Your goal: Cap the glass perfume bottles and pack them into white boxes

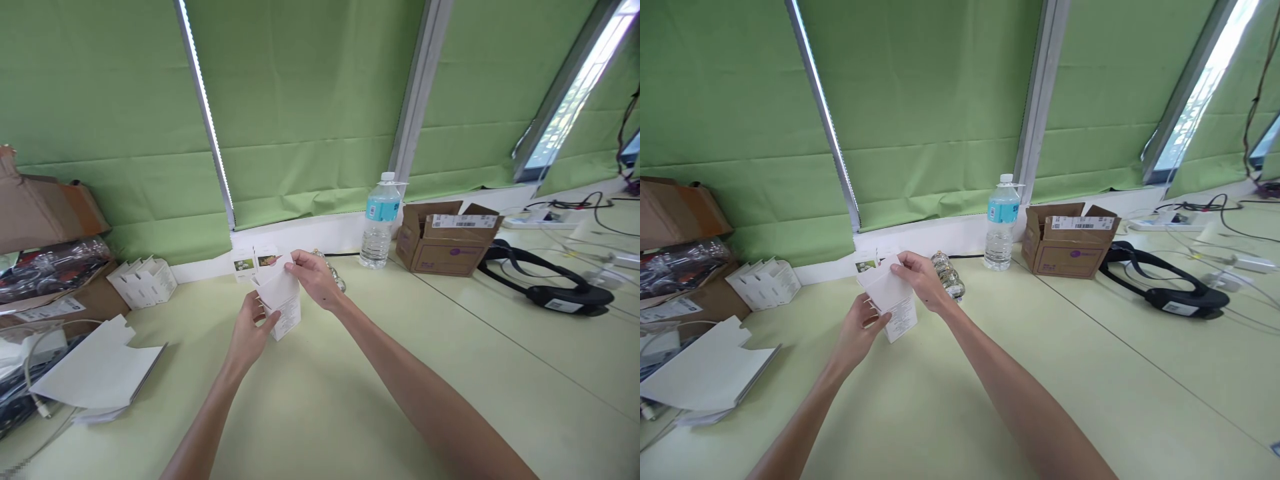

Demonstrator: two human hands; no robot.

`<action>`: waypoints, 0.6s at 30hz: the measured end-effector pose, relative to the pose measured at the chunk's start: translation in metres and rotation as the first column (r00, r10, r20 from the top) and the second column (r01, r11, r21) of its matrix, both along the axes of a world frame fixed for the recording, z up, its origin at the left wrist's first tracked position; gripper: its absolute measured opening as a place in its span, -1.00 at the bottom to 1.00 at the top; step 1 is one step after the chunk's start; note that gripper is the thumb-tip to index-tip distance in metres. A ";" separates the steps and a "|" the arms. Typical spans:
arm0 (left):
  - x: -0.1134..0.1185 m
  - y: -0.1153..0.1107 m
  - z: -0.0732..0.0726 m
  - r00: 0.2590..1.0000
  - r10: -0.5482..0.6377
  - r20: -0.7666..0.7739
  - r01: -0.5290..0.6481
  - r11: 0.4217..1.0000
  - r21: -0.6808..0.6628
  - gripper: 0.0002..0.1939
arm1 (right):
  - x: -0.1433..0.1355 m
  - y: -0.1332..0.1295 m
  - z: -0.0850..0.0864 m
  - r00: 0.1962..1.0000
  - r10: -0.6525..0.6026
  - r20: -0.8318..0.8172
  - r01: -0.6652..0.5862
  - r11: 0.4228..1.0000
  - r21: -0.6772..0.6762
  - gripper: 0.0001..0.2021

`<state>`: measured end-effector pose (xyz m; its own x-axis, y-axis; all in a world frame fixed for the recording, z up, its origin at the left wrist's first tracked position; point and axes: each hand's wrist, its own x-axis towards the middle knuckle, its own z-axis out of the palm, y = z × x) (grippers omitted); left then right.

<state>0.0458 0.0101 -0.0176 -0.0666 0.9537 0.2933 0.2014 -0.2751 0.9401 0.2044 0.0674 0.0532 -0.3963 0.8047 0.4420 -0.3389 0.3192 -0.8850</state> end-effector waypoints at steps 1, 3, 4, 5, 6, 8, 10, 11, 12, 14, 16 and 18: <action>0.000 0.000 0.001 1.000 -0.020 0.015 0.020 1.000 -0.001 -0.49 | -0.001 0.000 0.000 1.000 0.008 -0.017 -0.008 1.000 -0.005 -0.85; -0.001 -0.001 0.002 0.997 -0.062 0.047 0.062 0.998 0.001 -0.51 | -0.002 -0.001 -0.001 0.998 0.033 -0.045 -0.033 0.999 -0.006 -0.87; -0.001 -0.002 0.002 0.995 -0.080 0.060 0.080 0.997 0.004 -0.52 | -0.004 -0.002 -0.001 0.998 0.041 -0.055 -0.042 0.999 -0.004 -0.88; -0.001 -0.002 0.002 0.993 -0.095 0.070 0.095 0.995 0.010 -0.52 | -0.005 -0.003 -0.001 0.997 0.044 -0.060 -0.044 0.999 -0.003 -0.89; -0.001 -0.002 0.002 0.991 -0.109 0.075 0.108 0.994 0.016 -0.53 | -0.005 -0.004 -0.002 0.997 0.039 -0.064 -0.040 0.999 -0.005 -0.89; -0.001 -0.002 0.001 0.989 -0.128 0.077 0.127 0.992 0.025 -0.52 | -0.006 -0.004 -0.001 0.997 0.020 -0.072 -0.021 1.000 -0.018 -0.89; -0.001 -0.002 0.001 0.989 -0.133 0.071 0.132 0.991 0.020 -0.51 | -0.007 -0.004 -0.001 0.996 0.009 -0.085 -0.013 0.999 -0.040 -0.89; -0.001 -0.002 0.000 0.989 -0.129 0.066 0.128 0.992 0.014 -0.51 | -0.007 -0.004 -0.001 0.996 0.010 -0.093 -0.015 0.999 -0.052 -0.90; -0.001 -0.002 0.000 0.990 -0.123 0.061 0.123 0.992 0.011 -0.50 | -0.007 -0.003 -0.001 0.995 0.010 -0.101 -0.017 0.998 -0.062 -0.90; -0.001 -0.002 -0.001 0.992 -0.113 0.053 0.112 0.994 0.014 -0.50 | -0.008 -0.003 -0.002 0.994 0.005 -0.108 -0.014 0.996 -0.083 -0.89; 0.000 -0.001 -0.002 0.993 -0.112 0.048 0.111 0.994 0.018 -0.53 | -0.010 -0.004 -0.002 0.994 -0.014 -0.107 0.003 0.995 -0.102 -0.88; 0.000 -0.001 -0.003 0.993 -0.111 0.045 0.110 0.994 0.021 -0.54 | -0.010 -0.005 -0.001 0.995 -0.027 -0.101 0.016 0.993 -0.113 -0.87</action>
